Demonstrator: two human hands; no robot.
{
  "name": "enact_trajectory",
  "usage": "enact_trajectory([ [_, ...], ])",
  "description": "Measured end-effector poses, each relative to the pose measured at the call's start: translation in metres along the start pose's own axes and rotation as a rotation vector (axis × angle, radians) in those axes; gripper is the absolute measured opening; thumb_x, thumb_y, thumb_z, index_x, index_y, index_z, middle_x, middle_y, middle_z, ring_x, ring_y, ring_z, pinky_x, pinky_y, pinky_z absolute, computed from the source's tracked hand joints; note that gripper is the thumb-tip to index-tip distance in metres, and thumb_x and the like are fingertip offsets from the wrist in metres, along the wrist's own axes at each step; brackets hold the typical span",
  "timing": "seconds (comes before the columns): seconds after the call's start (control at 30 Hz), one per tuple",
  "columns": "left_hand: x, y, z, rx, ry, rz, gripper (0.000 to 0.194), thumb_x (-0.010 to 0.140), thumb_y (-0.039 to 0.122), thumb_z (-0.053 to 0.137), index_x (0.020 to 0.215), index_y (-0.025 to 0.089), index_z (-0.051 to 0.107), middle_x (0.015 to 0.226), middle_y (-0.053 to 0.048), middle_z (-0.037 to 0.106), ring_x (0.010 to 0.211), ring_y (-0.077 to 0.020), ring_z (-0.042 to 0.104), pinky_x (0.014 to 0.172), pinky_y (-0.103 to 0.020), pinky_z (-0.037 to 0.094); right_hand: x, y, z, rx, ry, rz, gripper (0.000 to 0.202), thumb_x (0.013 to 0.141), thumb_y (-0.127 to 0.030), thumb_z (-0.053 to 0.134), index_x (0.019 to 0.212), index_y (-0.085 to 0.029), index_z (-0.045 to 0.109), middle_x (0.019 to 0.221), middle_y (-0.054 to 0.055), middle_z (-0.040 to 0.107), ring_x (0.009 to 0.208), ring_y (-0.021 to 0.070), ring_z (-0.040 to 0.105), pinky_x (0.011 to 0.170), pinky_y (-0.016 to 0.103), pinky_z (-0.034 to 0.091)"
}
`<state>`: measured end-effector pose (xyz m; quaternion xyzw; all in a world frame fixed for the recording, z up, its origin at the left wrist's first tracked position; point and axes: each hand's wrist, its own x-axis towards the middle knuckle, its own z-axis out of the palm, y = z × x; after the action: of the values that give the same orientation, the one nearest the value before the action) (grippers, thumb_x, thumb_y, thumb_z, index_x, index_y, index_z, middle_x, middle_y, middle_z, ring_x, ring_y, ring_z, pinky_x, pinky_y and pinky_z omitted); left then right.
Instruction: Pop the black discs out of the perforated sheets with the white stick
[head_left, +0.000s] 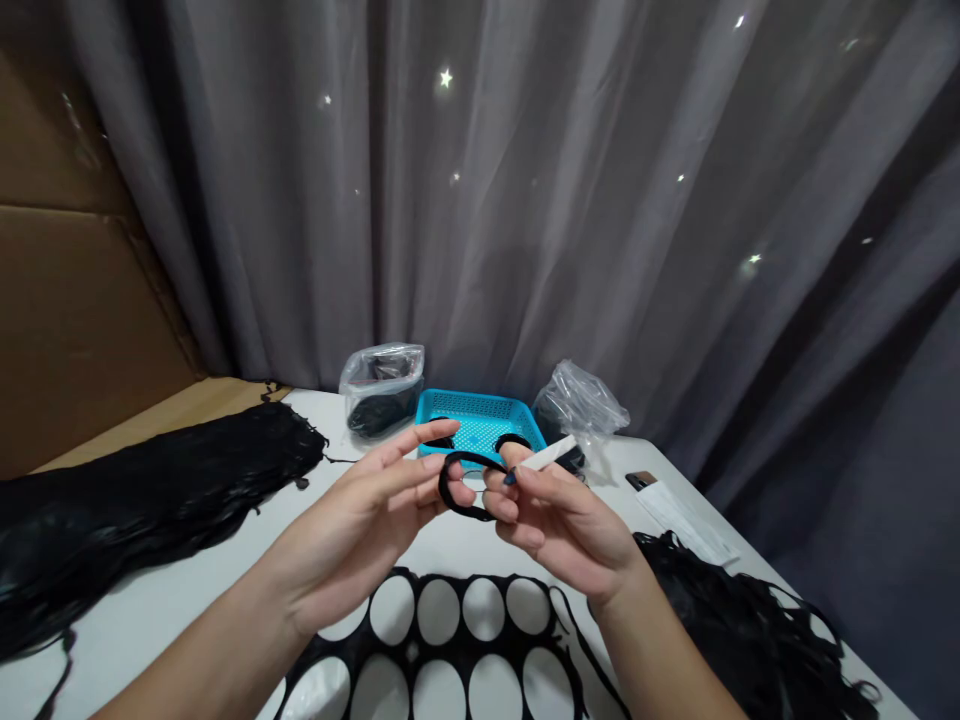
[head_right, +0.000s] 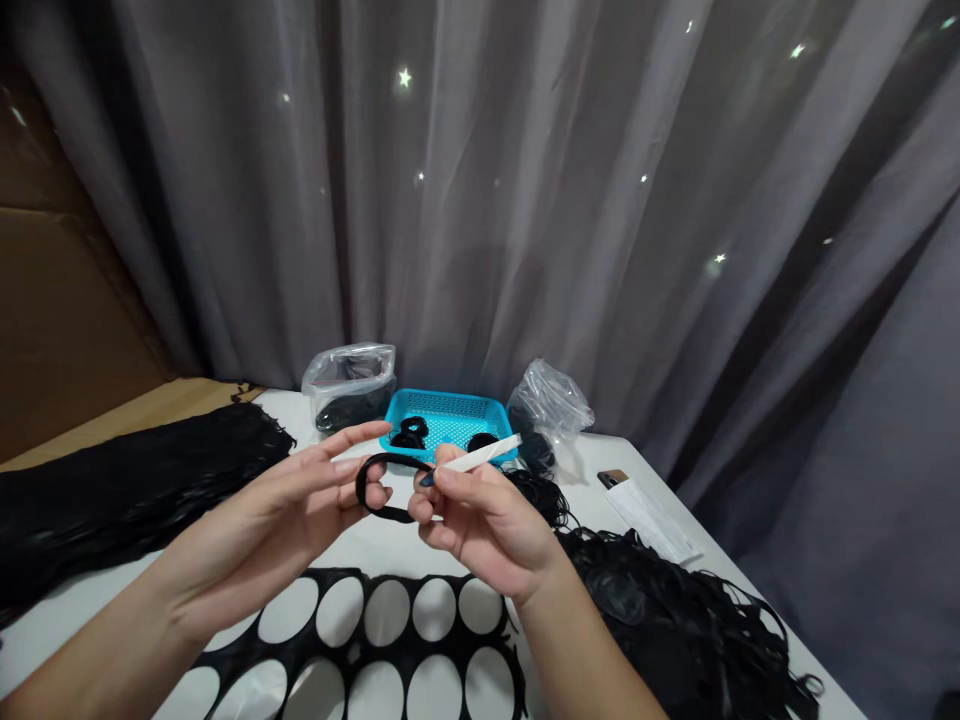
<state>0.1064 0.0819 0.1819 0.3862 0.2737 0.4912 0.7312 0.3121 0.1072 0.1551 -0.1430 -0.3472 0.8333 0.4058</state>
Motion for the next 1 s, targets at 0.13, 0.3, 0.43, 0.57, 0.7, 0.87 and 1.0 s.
enact_trajectory([
  [0.13,0.001,0.002,-0.001,-0.033,-0.030,-0.028,0.038,0.090,0.041,0.060,0.122,0.019,0.064,0.103,-0.010,0.071,0.089,-0.0228,0.067,0.091,-0.037,0.051,0.006,0.003,-0.009,-0.029,0.005,-0.028,0.032,0.076,-0.024,0.080,0.075,-0.020,0.048,0.076,0.000,0.056,0.068,0.0100,0.052,0.050,0.016,0.039],
  [0.3,-0.002,0.002,-0.002,0.008,-0.071,-0.009,0.042,0.097,0.045,0.049,0.130,0.022,0.059,0.112,-0.010,0.070,0.110,-0.0283,0.064,0.105,-0.045,0.042,0.012,0.003,-0.020,-0.074,-0.006,-0.062,0.034,0.074,-0.027,0.080,0.073,-0.021,0.047,0.080,0.002,0.060,0.072,0.0126,0.054,0.055,0.020,0.041],
  [0.43,-0.005,0.001,0.000,0.059,-0.107,0.011,0.043,0.099,0.047,0.047,0.132,0.023,0.058,0.114,-0.009,0.071,0.113,-0.0292,0.063,0.108,-0.048,0.038,0.017,0.003,-0.024,-0.029,-0.021,-0.053,0.033,0.074,-0.025,0.081,0.073,-0.020,0.048,0.080,0.001,0.062,0.071,0.0110,0.056,0.058,0.019,0.043],
  [0.57,-0.008,0.001,0.002,0.090,-0.119,0.040,0.043,0.100,0.049,0.045,0.132,0.023,0.059,0.116,-0.010,0.070,0.116,-0.0292,0.061,0.108,-0.047,0.038,0.021,0.005,-0.028,-0.041,-0.004,-0.057,0.034,0.072,-0.026,0.083,0.073,-0.020,0.049,0.074,-0.003,0.058,0.071,0.0100,0.057,0.063,0.020,0.046],
  [0.7,0.000,0.000,-0.004,0.206,-0.080,0.054,0.046,0.088,0.037,0.071,0.131,0.028,0.059,0.113,-0.006,0.069,0.110,-0.0246,0.062,0.102,-0.039,0.043,0.022,0.007,-0.029,-0.159,0.022,-0.116,0.040,0.068,-0.034,0.087,0.071,-0.021,0.049,0.069,-0.003,0.058,0.079,0.0133,0.062,0.068,0.023,0.047],
  [0.87,0.032,-0.007,-0.028,0.219,0.115,0.057,0.051,0.078,0.020,0.080,0.124,0.027,0.061,0.115,-0.006,0.068,0.115,-0.0207,0.062,0.102,-0.032,0.045,0.032,-0.023,-0.037,-0.493,0.068,-0.187,0.039,0.067,-0.039,0.087,0.073,-0.020,0.055,0.078,0.002,0.068,0.081,0.0152,0.066,0.062,0.022,0.048],
  [1.0,0.049,-0.005,-0.042,0.139,0.250,0.025,0.039,0.080,0.016,0.073,0.118,0.022,0.064,0.116,-0.010,0.069,0.121,-0.0247,0.061,0.103,-0.040,0.049,0.057,-0.066,-0.074,-0.893,0.198,-0.146,0.035,0.070,-0.036,0.083,0.072,-0.018,0.054,0.076,0.003,0.069,0.084,0.0169,0.069,0.065,0.022,0.051],
])
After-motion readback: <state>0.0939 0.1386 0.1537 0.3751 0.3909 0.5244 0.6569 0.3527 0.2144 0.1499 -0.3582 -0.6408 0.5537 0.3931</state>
